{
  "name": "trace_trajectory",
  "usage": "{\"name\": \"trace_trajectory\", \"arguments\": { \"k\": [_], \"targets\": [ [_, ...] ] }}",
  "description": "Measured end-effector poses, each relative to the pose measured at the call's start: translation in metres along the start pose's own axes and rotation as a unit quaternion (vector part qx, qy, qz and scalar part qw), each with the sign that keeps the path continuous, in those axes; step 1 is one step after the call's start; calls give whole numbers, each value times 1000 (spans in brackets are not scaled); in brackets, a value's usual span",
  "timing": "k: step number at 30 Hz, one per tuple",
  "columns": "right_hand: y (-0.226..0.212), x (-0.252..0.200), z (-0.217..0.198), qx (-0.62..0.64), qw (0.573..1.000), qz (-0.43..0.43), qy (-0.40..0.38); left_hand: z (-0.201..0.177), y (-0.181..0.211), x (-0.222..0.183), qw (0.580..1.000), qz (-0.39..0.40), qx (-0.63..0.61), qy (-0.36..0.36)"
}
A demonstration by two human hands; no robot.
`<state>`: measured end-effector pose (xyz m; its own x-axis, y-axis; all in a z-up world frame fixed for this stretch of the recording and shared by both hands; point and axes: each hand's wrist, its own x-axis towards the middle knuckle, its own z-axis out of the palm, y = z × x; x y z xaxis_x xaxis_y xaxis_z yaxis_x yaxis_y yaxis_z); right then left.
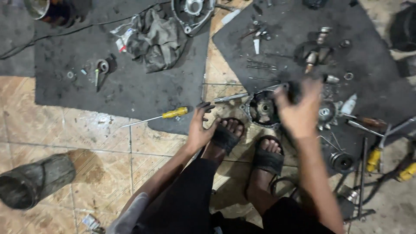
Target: The person assembles a mechanical component by inserting a cylindrical shaft into a housing, then attaching a pulley and a metal ring. The person uses hands to align and press parts together on a workbench covered with tools and spare parts.
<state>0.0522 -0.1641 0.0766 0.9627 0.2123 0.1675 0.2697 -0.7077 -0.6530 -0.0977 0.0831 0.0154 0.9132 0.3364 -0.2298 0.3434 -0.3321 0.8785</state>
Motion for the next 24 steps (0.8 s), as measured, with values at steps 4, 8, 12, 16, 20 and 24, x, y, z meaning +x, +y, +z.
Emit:
{"name": "trace_trajectory", "arguments": {
  "k": [4, 8, 12, 16, 20, 24],
  "targets": [
    [-5, -59, 27, 67, 985, 125, -99, 15, -5, -5, 1000, -18, -3, -25],
    [7, -94, 37, 178, 979, 82, -49, 37, -8, -8, 996, 32, -57, -53],
    [-9, -96, 20, 215, 955, 179, -100, 40, 18, -14, 995, 23, -69, -70],
    [-14, -90, 6, 236, 948, 200, -75, 39, 13, -15, 994, 33, -48, -94],
    [-15, -95, -5, 267, 935, 223, -70, 42, 2, -19, 996, 2, -13, -90],
    [-19, -99, -14, 301, 930, 206, -52, 32, -12, -8, 997, -41, 8, -72]
  ]
}}
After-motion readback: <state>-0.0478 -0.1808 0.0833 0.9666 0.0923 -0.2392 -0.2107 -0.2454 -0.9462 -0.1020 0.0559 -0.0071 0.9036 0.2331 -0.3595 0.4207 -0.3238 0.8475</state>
